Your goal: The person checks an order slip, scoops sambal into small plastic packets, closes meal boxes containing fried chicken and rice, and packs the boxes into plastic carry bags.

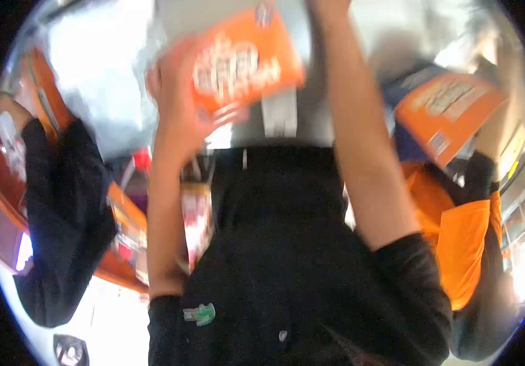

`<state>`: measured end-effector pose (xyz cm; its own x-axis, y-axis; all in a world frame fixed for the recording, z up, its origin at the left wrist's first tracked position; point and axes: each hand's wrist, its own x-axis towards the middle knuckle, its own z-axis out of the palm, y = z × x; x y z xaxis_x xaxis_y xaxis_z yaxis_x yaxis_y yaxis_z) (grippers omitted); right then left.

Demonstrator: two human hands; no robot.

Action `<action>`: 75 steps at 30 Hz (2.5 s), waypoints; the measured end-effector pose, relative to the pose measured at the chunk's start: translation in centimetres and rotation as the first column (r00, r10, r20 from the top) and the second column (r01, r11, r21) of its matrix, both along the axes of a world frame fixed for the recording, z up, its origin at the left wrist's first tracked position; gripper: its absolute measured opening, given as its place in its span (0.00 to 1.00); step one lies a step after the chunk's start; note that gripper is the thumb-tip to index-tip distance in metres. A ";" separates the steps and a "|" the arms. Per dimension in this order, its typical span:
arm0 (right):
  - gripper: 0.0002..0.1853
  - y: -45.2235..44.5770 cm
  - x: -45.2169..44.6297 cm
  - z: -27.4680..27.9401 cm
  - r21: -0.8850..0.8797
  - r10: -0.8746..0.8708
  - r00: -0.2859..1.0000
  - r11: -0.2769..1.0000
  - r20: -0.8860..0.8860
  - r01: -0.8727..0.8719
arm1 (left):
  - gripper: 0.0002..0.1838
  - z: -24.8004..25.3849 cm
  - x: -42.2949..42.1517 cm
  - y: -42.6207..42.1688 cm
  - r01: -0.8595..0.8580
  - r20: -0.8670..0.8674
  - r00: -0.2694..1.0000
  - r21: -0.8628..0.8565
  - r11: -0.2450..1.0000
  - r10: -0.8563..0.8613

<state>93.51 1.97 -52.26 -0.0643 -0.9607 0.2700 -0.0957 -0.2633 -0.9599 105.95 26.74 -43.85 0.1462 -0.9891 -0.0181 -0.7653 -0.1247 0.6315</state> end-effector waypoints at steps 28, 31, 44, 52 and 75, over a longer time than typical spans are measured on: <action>0.15 -0.9 1.4 0.9 0.143 -0.014 1.000 0.990 -0.019 0.016 | 0.12 -7.0 10.8 3.6 -0.487 0.386 0.750 -0.226 0.843 0.537; 0.22 -0.9 1.0 2.6 0.142 -0.010 0.996 0.990 -0.088 0.023 | 0.12 -7.0 10.7 3.5 -0.513 0.380 0.735 -0.230 0.827 0.561; 0.06 -1.3 1.8 -1.1 0.132 -0.134 0.988 0.984 0.078 0.123 | 0.20 -6.8 11.7 4.3 -0.424 0.250 0.839 -0.256 0.869 0.483; 0.17 -1.2 0.9 -0.8 0.197 -0.077 0.987 0.975 -0.143 0.105 | 0.23 -8.1 13.5 4.7 -0.435 0.268 0.850 -0.128 0.892 0.453; 0.34 6.9 9.9 11.9 0.172 0.592 0.701 0.799 -0.397 -0.577 | 0.12 1.3 25.7 -2.5 -0.185 0.079 0.969 -0.389 0.902 0.233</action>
